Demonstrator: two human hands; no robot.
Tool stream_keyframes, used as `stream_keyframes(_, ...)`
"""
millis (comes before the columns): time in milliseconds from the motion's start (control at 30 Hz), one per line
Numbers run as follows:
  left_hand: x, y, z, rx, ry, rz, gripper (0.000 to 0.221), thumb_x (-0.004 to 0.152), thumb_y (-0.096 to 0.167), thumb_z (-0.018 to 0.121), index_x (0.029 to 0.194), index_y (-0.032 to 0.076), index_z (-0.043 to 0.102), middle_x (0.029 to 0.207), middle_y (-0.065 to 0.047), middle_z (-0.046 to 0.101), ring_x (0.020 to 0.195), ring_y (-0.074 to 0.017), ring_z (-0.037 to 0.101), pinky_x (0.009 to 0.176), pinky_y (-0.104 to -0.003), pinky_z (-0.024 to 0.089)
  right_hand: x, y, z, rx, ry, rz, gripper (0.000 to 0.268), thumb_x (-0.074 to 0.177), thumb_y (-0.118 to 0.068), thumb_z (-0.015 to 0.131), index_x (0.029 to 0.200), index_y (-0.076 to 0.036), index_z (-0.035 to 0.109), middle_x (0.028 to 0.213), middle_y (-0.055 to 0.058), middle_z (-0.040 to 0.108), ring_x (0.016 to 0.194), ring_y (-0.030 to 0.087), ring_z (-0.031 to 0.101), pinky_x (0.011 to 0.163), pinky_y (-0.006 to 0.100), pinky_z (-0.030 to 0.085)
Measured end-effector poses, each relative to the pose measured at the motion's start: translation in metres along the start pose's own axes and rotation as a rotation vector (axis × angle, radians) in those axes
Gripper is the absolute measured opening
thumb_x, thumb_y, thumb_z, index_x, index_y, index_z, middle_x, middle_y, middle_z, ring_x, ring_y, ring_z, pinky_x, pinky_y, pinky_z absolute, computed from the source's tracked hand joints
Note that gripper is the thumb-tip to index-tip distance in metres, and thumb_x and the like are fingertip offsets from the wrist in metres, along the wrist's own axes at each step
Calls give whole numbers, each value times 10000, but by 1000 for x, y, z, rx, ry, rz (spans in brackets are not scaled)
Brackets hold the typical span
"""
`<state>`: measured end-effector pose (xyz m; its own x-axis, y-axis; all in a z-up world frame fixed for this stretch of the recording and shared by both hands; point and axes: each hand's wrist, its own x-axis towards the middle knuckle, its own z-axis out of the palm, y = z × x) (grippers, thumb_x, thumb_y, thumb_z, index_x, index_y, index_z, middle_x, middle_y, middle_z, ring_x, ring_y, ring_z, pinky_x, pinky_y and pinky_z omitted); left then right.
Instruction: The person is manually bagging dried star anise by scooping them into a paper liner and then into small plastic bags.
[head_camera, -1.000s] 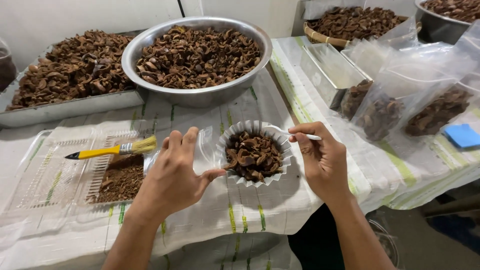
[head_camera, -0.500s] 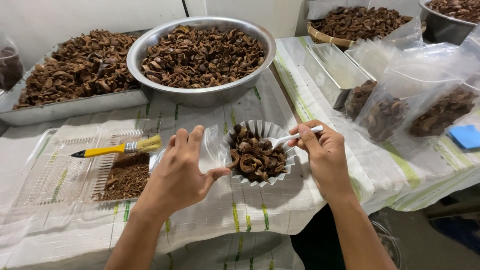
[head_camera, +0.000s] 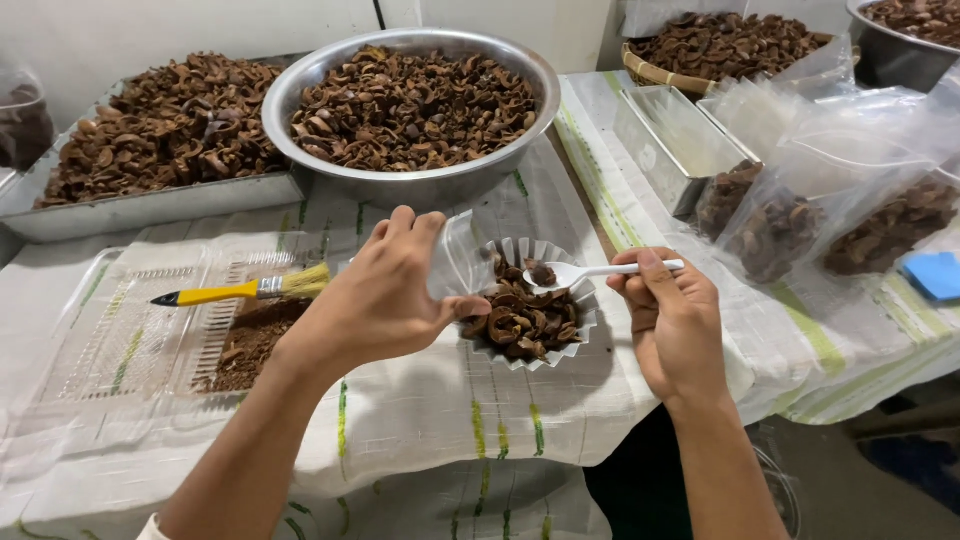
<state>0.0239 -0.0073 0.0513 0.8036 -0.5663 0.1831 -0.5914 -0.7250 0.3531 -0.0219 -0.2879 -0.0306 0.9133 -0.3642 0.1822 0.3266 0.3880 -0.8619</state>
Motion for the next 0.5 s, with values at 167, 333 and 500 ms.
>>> stream_keyframes(167, -12, -13, 9, -71, -6, -45, 919, 810, 626, 754, 1417, 19, 426, 1196, -199, 536, 1122, -339, 570, 967, -587, 529, -2, 3, 0, -12, -16, -63, 208, 1044, -136, 601, 1024, 52, 687, 698, 60, 617, 754, 175, 700, 810, 197, 584)
stream_keyframes(333, -20, -21, 16, -102, 44, -1, 857, 822, 616, 739, 1352, -6, 480, 1153, -176, 543, 1069, -318, 588, 928, -539, 547, -3, 1, 3, 16, -62, -73, 222, 1057, -143, 585, 1019, 53, 683, 677, 52, 598, 724, 144, 671, 842, 186, 583)
stream_keyframes(500, -18, -25, 27, -65, 71, 85, 865, 835, 633, 725, 1316, -42, 476, 1126, -216, 550, 1043, -358, 598, 909, -558, 545, -4, 3, 0, 24, -64, -81, 223, 1055, -156, 589, 1023, 48, 673, 653, 36, 565, 723, 145, 664, 850, 192, 569)
